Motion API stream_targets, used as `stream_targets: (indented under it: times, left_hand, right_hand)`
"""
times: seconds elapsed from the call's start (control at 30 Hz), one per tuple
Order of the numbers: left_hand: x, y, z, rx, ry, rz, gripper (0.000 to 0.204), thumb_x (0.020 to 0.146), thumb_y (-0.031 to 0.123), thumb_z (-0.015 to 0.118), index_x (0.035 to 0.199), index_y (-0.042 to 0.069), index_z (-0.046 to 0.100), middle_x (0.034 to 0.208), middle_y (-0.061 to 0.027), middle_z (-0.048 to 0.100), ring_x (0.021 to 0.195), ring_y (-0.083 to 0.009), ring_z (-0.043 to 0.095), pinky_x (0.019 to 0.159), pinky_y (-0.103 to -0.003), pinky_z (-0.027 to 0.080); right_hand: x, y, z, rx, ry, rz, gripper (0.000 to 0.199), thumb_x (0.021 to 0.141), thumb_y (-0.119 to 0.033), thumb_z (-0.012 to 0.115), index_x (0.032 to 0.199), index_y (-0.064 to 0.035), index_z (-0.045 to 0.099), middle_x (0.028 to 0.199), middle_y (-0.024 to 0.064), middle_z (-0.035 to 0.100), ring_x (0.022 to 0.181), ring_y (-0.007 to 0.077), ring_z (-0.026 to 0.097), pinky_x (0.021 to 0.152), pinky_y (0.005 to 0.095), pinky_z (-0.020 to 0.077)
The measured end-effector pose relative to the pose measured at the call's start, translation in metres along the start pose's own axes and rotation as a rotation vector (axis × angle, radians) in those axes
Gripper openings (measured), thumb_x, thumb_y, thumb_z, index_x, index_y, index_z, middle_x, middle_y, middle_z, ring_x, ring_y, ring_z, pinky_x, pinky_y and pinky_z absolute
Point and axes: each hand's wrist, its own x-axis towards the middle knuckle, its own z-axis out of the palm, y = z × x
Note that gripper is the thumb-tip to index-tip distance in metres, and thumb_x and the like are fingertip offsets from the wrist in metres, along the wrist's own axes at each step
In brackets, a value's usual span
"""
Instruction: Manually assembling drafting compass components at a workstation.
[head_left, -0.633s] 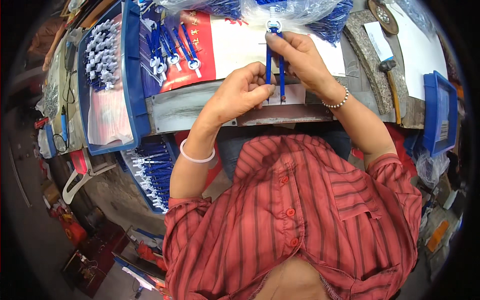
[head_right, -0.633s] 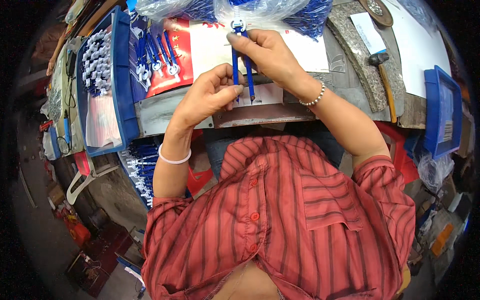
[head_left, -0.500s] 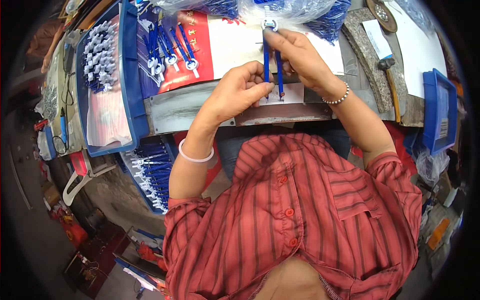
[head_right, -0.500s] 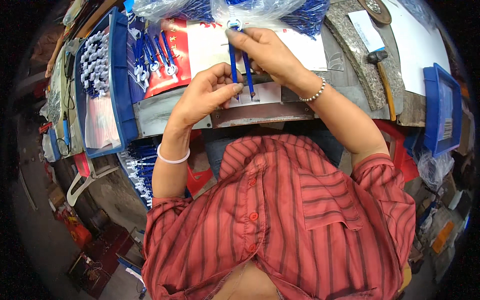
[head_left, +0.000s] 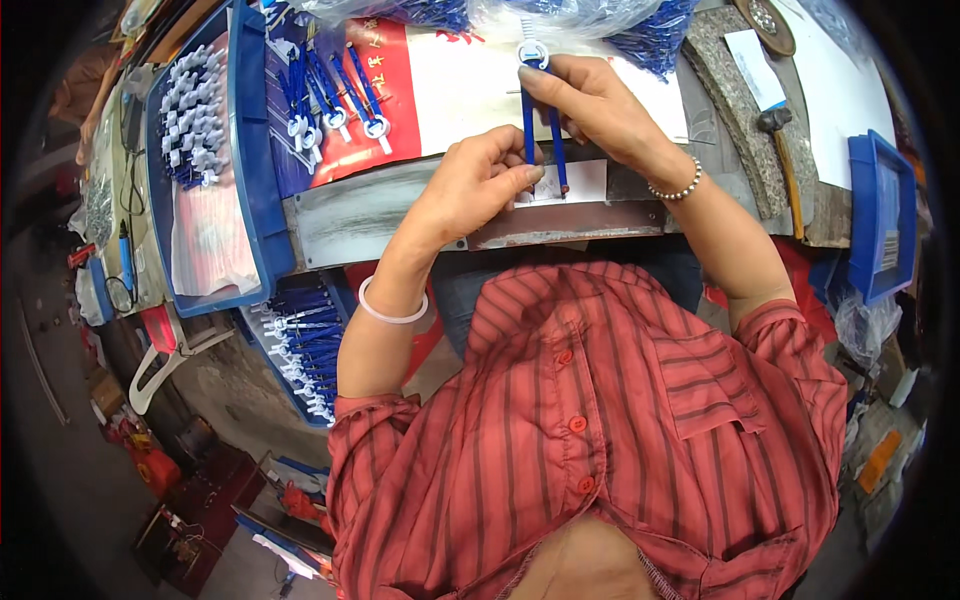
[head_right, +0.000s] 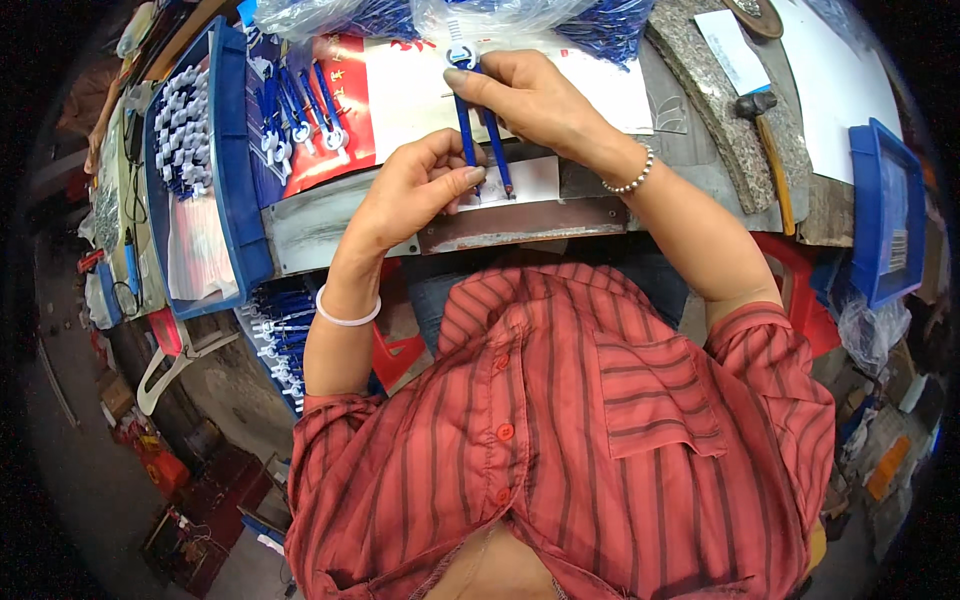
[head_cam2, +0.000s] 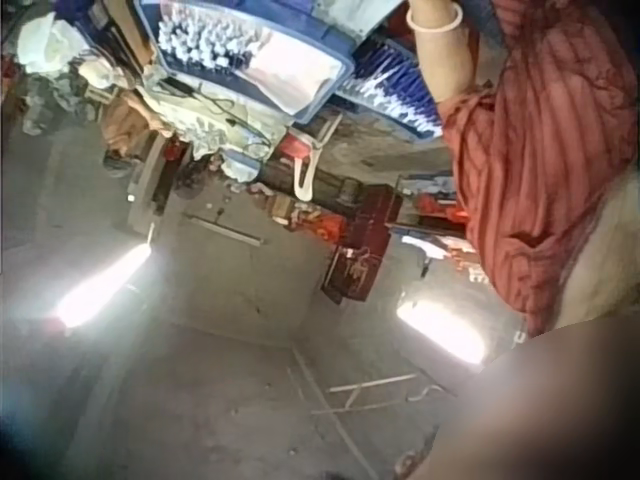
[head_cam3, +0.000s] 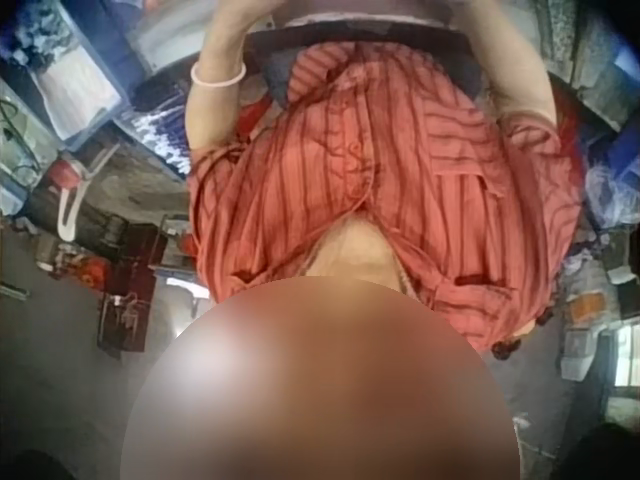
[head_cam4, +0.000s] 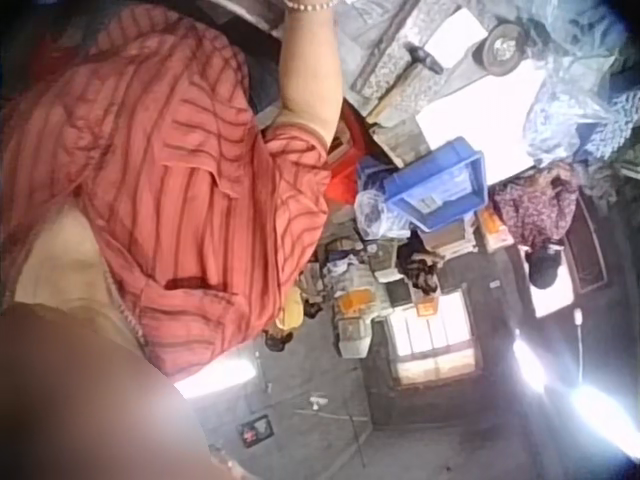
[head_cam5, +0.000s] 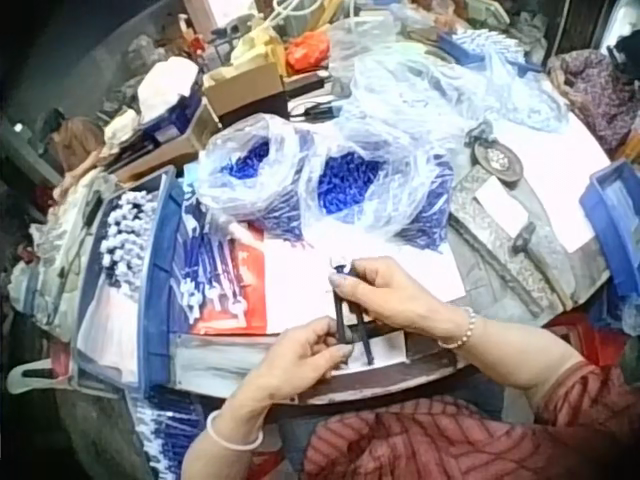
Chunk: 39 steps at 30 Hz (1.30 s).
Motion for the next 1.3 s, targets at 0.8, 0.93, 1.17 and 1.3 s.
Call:
stream_targets:
  times: [0.8,0.93,1.17,1.3]
  left_hand:
    - [-0.003,-0.002,0.006,0.099,0.075,0.005,0.013,0.083,0.006,0.062,0.09,-0.002,0.056,0.069,-0.0049,0.059,0.054,-0.0088,0.054,0.049,-0.024,0.044]
    - [-0.005,0.002,0.009,0.109,0.098,-0.002,0.014,0.083,0.006,0.062,0.092,-0.003,0.056,0.069,-0.0054,0.059,0.053,-0.009,0.054,0.049,-0.024,0.044]
    - [-0.009,-0.001,0.011,0.108,0.147,0.005,0.014,0.083,0.006,0.061,0.093,-0.003,0.056,0.07,-0.0062,0.059,0.054,-0.0096,0.054,0.049,-0.024,0.045]
    - [-0.008,-0.002,0.012,0.096,0.134,-0.019,0.014,0.084,0.006,0.061,0.093,-0.003,0.056,0.07,-0.0062,0.059,0.054,-0.0101,0.055,0.05,-0.025,0.045]
  right_hand:
    - [0.002,0.012,0.0,0.071,-0.025,-0.033,0.033,0.086,-0.036,0.064,0.091,-0.0042,0.06,0.066,-0.0039,0.053,0.05,0.0018,0.043,0.045,0.0163,0.0352]
    - [0.002,0.014,-0.003,0.117,-0.069,0.053,0.032,0.086,-0.036,0.064,0.089,-0.0044,0.06,0.065,-0.005,0.05,0.052,0.0019,0.044,0.046,0.0164,0.0357]
    - [-0.003,0.007,0.001,0.116,-0.07,-0.086,0.029,0.088,-0.032,0.062,0.096,-0.0039,0.056,0.07,-0.0045,0.051,0.054,0.0011,0.044,0.046,0.0166,0.0354]
    - [0.005,0.021,-0.004,0.135,-0.171,-0.066,0.027,0.089,-0.032,0.061,0.097,-0.0062,0.056,0.07,-0.0048,0.051,0.054,0.0009,0.043,0.045,0.0163,0.0343]
